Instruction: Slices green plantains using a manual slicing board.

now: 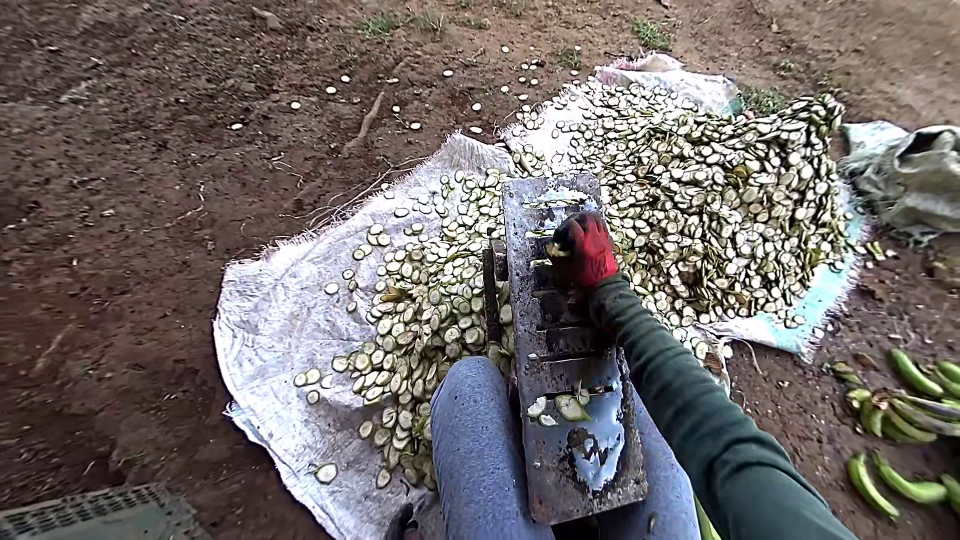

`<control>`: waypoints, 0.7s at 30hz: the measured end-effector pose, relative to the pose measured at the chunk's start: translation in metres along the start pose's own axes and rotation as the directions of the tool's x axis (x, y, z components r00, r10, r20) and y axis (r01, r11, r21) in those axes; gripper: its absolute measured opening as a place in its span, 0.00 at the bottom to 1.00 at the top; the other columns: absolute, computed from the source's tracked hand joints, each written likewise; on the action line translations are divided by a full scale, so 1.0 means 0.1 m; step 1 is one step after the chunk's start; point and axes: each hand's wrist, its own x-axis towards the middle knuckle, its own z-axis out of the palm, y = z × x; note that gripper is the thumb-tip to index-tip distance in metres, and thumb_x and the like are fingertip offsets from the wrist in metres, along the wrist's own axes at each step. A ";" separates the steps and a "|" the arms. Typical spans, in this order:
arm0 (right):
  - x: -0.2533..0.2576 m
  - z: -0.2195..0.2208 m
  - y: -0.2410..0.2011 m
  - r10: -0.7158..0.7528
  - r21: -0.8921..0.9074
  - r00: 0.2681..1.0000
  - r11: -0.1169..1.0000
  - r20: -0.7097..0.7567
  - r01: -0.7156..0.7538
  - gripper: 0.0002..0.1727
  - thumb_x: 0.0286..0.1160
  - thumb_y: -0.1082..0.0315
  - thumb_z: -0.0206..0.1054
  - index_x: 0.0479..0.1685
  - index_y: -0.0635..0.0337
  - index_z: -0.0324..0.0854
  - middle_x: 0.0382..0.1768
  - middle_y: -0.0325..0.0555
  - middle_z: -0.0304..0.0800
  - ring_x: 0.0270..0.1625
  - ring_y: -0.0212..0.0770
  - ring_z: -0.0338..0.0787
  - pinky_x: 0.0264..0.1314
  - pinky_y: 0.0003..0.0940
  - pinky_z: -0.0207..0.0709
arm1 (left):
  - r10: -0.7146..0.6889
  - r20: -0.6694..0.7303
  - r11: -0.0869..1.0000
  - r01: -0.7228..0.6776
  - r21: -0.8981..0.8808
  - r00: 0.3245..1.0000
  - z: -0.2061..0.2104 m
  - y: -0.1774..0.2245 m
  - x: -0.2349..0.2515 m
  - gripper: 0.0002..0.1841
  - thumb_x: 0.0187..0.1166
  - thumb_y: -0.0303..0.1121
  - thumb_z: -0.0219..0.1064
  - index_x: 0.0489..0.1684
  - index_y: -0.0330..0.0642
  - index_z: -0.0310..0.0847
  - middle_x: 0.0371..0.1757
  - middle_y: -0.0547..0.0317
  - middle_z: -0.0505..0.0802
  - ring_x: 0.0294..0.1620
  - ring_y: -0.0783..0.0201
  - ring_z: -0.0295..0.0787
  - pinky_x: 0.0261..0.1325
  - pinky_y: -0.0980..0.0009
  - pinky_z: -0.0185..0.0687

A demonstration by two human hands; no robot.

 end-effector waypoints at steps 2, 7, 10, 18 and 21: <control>0.15 -0.01 -0.04 0.084 0.032 0.996 0.996 0.009 -0.084 0.31 0.52 0.58 0.86 0.55 0.70 0.87 0.61 0.73 0.84 0.69 0.72 0.82 0.72 0.66 0.73 | 0.039 -0.028 0.996 -0.042 -0.084 0.999 -0.02 0.04 -0.04 0.19 0.84 0.23 0.55 0.71 0.31 0.79 0.68 0.35 0.87 0.66 0.41 0.87 0.72 0.45 0.76; -1.60 -0.15 -0.36 0.123 0.190 0.974 0.978 -0.188 -0.087 0.27 0.52 0.50 0.82 0.41 0.65 0.89 0.48 0.64 0.90 0.56 0.62 0.89 0.61 0.57 0.83 | 0.541 -0.376 0.785 -0.612 -0.095 0.752 -0.17 0.82 -0.28 0.20 0.80 0.26 0.57 0.64 0.19 0.79 0.65 0.25 0.86 0.70 0.40 0.83 0.79 0.55 0.73; -2.61 -0.23 -0.60 0.077 0.233 0.978 0.972 -0.193 -0.030 0.20 0.66 0.44 0.73 0.40 0.52 0.84 0.46 0.53 0.89 0.59 0.49 0.87 0.71 0.43 0.77 | 0.854 -0.420 0.358 -0.932 0.050 0.306 -0.16 1.82 -0.56 0.13 0.82 0.36 0.61 0.52 0.39 0.87 0.56 0.48 0.93 0.70 0.55 0.84 0.80 0.60 0.70; -0.28 0.07 0.04 -0.090 0.007 0.996 0.996 -0.025 0.090 0.23 0.61 0.57 0.78 0.57 0.55 0.92 0.55 0.67 0.90 0.64 0.72 0.85 0.71 0.70 0.71 | 0.585 0.641 0.313 -0.867 0.387 0.497 0.40 2.92 -1.46 0.36 0.77 0.51 0.66 0.87 0.49 0.69 0.85 0.27 0.70 0.85 0.27 0.63 0.79 0.32 0.61; 0.00 0.11 0.02 -0.063 0.047 0.998 0.997 0.019 0.062 0.28 0.62 0.63 0.76 0.68 0.57 0.87 0.69 0.62 0.87 0.75 0.66 0.82 0.77 0.65 0.70 | 0.474 0.666 0.342 -0.818 0.462 0.575 0.44 2.95 -1.51 0.31 0.85 0.47 0.60 0.89 0.52 0.66 0.86 0.35 0.70 0.87 0.30 0.62 0.80 0.30 0.56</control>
